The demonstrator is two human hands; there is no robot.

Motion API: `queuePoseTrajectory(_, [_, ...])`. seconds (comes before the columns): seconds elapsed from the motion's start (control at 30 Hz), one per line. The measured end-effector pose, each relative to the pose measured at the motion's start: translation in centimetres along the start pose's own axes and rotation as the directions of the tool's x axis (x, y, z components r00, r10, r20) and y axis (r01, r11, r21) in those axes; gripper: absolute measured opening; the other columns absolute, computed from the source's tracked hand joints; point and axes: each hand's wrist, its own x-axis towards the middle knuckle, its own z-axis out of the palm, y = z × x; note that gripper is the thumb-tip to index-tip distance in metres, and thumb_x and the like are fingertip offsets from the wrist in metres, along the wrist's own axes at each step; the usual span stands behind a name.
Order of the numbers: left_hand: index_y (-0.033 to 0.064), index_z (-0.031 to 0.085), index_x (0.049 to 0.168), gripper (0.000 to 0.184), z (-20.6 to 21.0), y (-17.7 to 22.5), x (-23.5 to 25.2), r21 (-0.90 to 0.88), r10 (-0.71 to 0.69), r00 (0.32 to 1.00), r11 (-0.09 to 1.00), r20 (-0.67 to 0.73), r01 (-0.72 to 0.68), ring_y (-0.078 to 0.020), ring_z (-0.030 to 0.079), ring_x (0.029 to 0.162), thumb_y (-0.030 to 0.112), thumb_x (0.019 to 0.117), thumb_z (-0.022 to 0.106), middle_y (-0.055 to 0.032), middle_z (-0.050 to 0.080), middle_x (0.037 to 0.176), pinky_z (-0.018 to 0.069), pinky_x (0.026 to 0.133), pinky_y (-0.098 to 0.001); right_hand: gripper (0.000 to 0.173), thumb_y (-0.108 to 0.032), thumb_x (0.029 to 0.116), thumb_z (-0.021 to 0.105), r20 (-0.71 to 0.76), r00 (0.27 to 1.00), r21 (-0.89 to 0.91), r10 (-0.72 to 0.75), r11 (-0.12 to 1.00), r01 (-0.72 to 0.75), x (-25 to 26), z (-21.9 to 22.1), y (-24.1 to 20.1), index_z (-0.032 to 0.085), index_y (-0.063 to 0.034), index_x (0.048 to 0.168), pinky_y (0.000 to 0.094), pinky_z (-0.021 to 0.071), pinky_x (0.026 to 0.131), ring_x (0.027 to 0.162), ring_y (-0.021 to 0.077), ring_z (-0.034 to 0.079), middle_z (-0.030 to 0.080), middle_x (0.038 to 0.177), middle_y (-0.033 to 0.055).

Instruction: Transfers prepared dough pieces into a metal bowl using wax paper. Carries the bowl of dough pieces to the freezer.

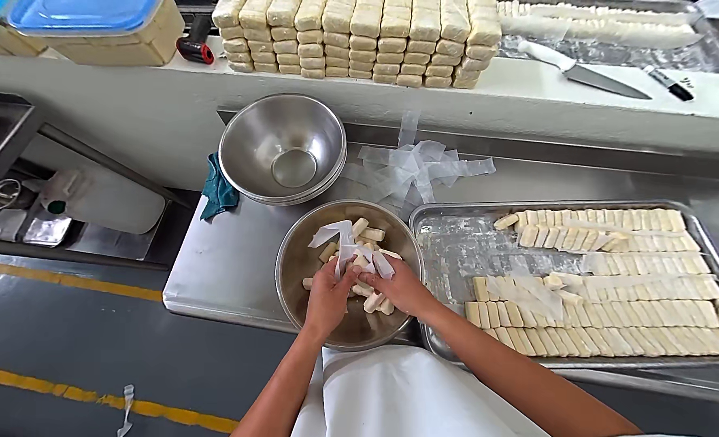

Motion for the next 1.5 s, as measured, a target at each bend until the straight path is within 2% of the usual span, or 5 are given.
queuePoseTrajectory(0.37, [0.0069, 0.072, 0.099, 0.01, 0.4, -0.1, -0.2, 0.17, 0.122, 0.986, 0.98, -0.113, -0.101, -0.0079, 0.065, 0.068, 0.017, 0.0972, 0.07, -0.0009, 0.07, 0.079, 0.0557, 0.064, -0.029, 0.034, -0.025, 0.0908, 0.077, -0.156, 0.943, -0.415, -0.295, 0.885, 0.209, -0.4, 0.0, 0.2, 0.066, 0.0024, 0.109, 0.0486, 0.0581, 0.075, 0.086, 0.0279, 0.069, 0.067, 0.101, 0.0156])
queuePoseTrajectory(0.53, [0.008, 0.072, 0.101, 0.018, -0.4, 0.2, 0.1, 0.277, 0.131, 0.984, 0.956, -0.117, -0.094, -0.0095, 0.057, 0.059, 0.025, 0.1008, 0.066, -0.0008, 0.064, 0.072, 0.0499, 0.057, -0.0301, 0.034, -0.03, 0.0929, 0.076, -0.149, 0.975, -0.175, -0.164, 0.975, 0.138, 0.1, -1.8, -0.1, 0.069, -0.0046, 0.114, 0.0443, 0.0592, 0.082, 0.09, 0.018, 0.07, 0.072, 0.099, 0.0082])
queuePoseTrajectory(0.8, [0.0026, 0.07, 0.121, 0.027, -4.4, -0.3, 1.0, 0.441, -0.045, 0.996, 0.894, -0.073, 0.073, -0.0238, 0.065, 0.08, 0.014, 0.1071, 0.05, -0.0137, 0.07, 0.096, 0.0546, 0.076, -0.0468, 0.041, -0.019, 0.1026, 0.06, -0.27, 0.956, -0.398, -0.113, 0.917, -0.004, 0.7, -5.5, 0.9, 0.059, -0.0037, 0.14, 0.0581, 0.0512, 0.098, 0.118, 0.034, 0.064, 0.06, 0.139, 0.0175])
queuePoseTrajectory(1.17, [0.0074, 0.062, 0.137, 0.039, -2.1, -1.9, 2.6, 0.454, -0.196, 0.98, 0.871, -0.03, 0.188, -0.0327, 0.068, 0.1, 0.03, 0.1108, 0.043, -0.0175, 0.071, 0.11, 0.0521, 0.091, -0.0566, 0.074, -0.052, 0.086, 0.076, 0.01, 0.978, -0.808, 0.206, 0.578, -0.113, 1.9, 1.1, 0.4, 0.056, -0.001, 0.135, 0.0565, 0.0542, 0.077, 0.094, 0.0376, 0.067, 0.06, 0.127, 0.0203])
queuePoseTrajectory(1.5, [-0.0004, 0.065, 0.115, 0.02, -1.3, -0.7, 1.3, -0.13, -0.057, 0.991, 0.989, 0.119, 0.073, -0.0178, 0.072, 0.087, 0.015, 0.1025, 0.062, -0.0097, 0.073, 0.098, 0.0612, 0.081, -0.0369, 0.083, -0.005, 0.0804, 0.084, 0.132, 0.987, -0.016, -0.095, 0.995, 0.098, 0.9, -1.2, 0.9, 0.043, -0.013, 0.152, 0.0392, 0.0576, 0.09, 0.104, 0.0198, 0.067, 0.065, 0.129, 0.0114])
